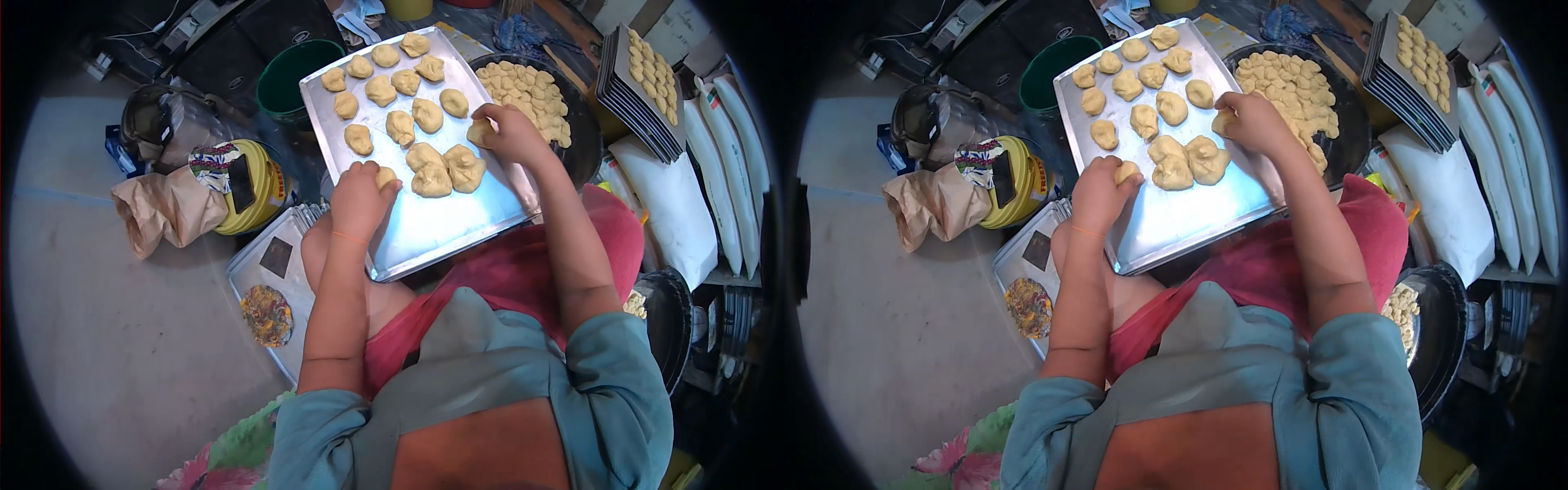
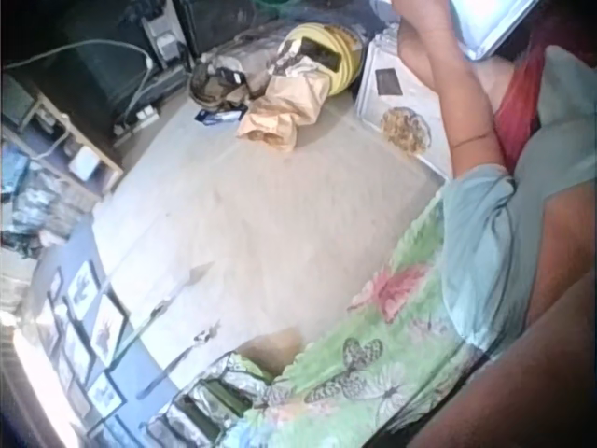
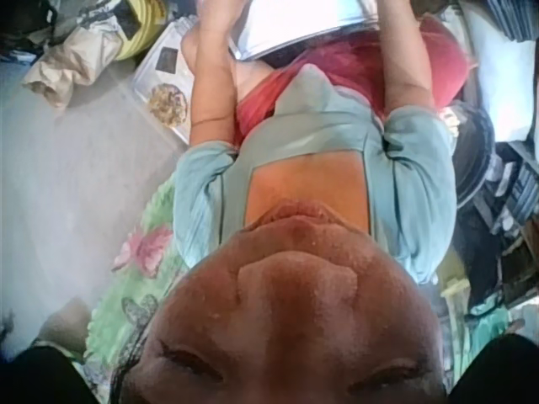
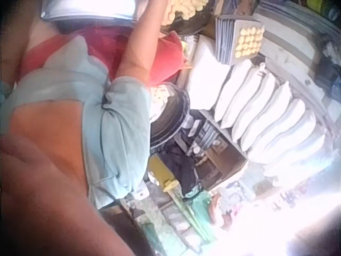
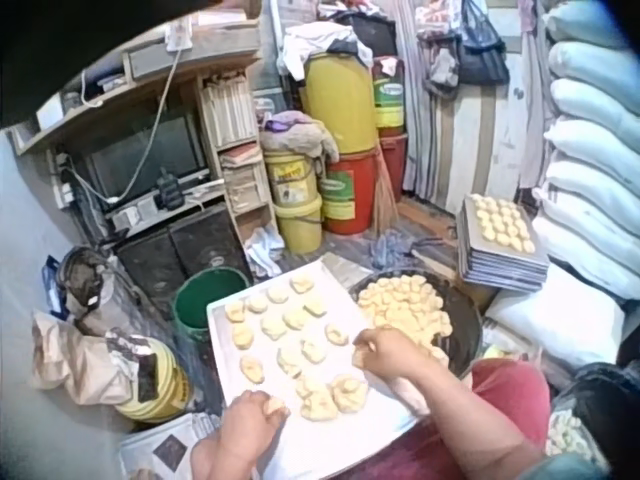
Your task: The person organizes pieces of dough on a metal tray, wipes the tray with a cloth, and then gathers more dough from a large container to place it on the tray.
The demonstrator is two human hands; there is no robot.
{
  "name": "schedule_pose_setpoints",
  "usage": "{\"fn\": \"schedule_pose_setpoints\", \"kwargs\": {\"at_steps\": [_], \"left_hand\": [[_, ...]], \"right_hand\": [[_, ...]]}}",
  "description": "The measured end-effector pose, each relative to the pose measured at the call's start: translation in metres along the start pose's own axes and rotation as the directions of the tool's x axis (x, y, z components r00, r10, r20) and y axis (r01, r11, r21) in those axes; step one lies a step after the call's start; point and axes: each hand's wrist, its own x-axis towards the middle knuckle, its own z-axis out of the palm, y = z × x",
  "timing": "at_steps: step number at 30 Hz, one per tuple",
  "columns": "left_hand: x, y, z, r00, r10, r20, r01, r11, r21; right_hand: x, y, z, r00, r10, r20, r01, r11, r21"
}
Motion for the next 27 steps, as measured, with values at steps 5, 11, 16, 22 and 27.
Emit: {"fn": "schedule_pose_setpoints", "kwargs": {"at_steps": [5, 11, 16, 22, 27], "left_hand": [[0.001, -0.005, 0.015, 0.893, 0.29, -0.343, -0.308, 0.951, 0.001], [0.001, -0.008, 0.026, 0.901, 0.234, -0.366, -0.236, 0.971, 0.039], [0.008, 0.005, 0.036, 0.825, 0.425, -0.371, -0.466, 0.884, -0.024], [-0.001, 0.016, 0.03, 0.785, 0.534, -0.313, -0.554, 0.832, 0.032], [-0.019, 0.022, 0.012, 0.809, 0.587, 0.027, -0.582, 0.807, -0.101]], "right_hand": [[-0.01, -0.052, 0.035, 0.95, -0.294, 0.106, 0.309, 0.936, -0.17], [-0.014, -0.057, 0.036, 0.96, -0.068, 0.273, 0.022, 0.986, 0.166], [-0.017, -0.025, 0.022, 0.941, -0.27, 0.202, 0.249, 0.961, 0.124], [-0.006, -0.039, 0.03, 0.992, -0.079, -0.096, 0.097, 0.974, 0.202], [-0.021, -0.037, 0.039, 0.965, -0.247, -0.087, 0.246, 0.969, -0.014]]}}
